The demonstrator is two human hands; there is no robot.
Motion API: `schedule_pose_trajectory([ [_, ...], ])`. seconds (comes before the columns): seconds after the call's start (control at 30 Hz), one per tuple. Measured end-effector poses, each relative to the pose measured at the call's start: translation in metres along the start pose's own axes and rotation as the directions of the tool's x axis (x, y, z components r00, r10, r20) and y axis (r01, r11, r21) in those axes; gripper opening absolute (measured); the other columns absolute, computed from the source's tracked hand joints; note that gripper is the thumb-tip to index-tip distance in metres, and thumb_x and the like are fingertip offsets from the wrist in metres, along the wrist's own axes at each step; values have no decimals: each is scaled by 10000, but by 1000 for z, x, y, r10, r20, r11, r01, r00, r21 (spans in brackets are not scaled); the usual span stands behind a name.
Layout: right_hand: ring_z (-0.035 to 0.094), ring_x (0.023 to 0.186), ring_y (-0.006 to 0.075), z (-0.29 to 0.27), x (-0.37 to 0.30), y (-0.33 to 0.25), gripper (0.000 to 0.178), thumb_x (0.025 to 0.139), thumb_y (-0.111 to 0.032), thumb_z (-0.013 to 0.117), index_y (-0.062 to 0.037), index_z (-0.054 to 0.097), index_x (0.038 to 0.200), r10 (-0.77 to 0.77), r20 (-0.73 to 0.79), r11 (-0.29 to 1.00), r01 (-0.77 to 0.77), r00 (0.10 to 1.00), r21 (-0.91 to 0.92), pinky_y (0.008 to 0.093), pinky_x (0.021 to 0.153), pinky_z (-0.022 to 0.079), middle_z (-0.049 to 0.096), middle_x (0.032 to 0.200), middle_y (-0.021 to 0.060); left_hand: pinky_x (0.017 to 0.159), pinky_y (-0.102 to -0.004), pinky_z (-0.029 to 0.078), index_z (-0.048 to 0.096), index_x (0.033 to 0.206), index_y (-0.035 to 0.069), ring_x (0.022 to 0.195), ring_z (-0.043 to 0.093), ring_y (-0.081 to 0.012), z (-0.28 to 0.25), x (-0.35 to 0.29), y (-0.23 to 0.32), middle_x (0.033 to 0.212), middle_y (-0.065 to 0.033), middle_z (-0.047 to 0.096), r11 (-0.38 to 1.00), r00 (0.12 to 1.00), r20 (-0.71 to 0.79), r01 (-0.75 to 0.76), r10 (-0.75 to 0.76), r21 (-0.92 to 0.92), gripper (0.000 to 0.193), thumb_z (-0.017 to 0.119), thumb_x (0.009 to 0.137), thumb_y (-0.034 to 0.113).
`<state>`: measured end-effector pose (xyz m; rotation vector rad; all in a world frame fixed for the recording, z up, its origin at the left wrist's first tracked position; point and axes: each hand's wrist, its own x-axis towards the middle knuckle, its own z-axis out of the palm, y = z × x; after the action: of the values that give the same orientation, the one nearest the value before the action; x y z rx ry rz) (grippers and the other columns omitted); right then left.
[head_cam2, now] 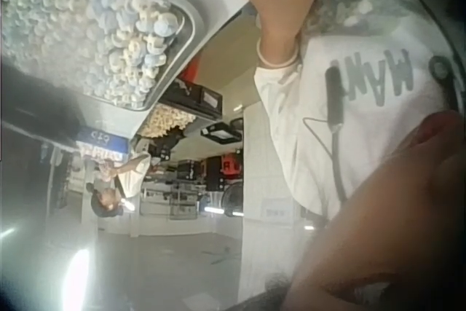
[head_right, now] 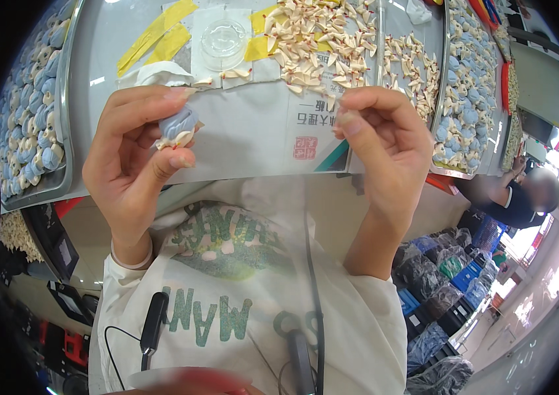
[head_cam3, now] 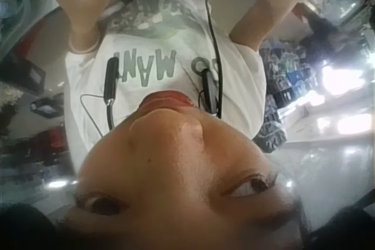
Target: The person assembles small toy figure heads by gluing and fitting blue hair pieces and ear pieces onto them with a glue bottle.
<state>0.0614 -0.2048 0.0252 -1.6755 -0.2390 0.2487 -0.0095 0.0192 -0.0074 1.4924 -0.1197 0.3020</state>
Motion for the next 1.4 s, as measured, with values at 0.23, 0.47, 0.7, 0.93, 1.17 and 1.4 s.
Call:
schedule_pose_trajectory([
  [0.23,513,679,159,-3,0,7,138,717,24,591,48,588,853,-226,47,966,218,973,137,249,625,424,536,844,134,702,-243,487,460,1008,-40,820,564,-190,4,0,3,1006,-170,493,947,989,-31,129,-144,-294,378,650,684,-2],
  [0.47,536,690,188,7,4,-4,131,714,37,579,60,595,842,-143,151,985,125,978,120,265,625,428,550,803,146,732,-284,471,468,1001,-32,916,531,-220,-14,7,-8,990,-177,513,993,967,225,-111,118,-43,353,645,710,60],
  [0.7,550,683,189,18,11,-7,116,731,34,570,71,572,840,-238,138,968,224,961,110,270,629,448,566,789,156,761,-296,465,470,985,-15,930,526,-224,-4,-1,1,989,-169,506,921,990,35,139,-135,-364,352,656,706,95],
  [0.93,575,658,203,27,9,-16,107,754,16,561,66,548,848,-226,-4,973,226,974,39,281,626,480,585,741,160,773,-280,470,423,961,-1,876,564,-238,0,2,5,967,-165,508,853,977,22,198,-214,-483,323,620,706,23],
  [1.17,564,610,201,17,7,-16,183,750,-95,623,45,538,833,-307,109,939,282,946,195,271,588,472,572,700,149,734,-259,465,449,1010,-15,893,553,-249,-2,5,3,995,-182,518,912,992,21,121,-123,-391,356,632,717,74],
  [1.4,572,597,217,15,20,-16,234,737,-139,648,46,545,836,-461,69,886,454,885,96,286,566,481,574,704,147,768,-293,449,452,1019,-16,888,554,-243,-4,3,-3,1017,-187,513,923,997,47,80,-67,-377,339,615,742,93],
])
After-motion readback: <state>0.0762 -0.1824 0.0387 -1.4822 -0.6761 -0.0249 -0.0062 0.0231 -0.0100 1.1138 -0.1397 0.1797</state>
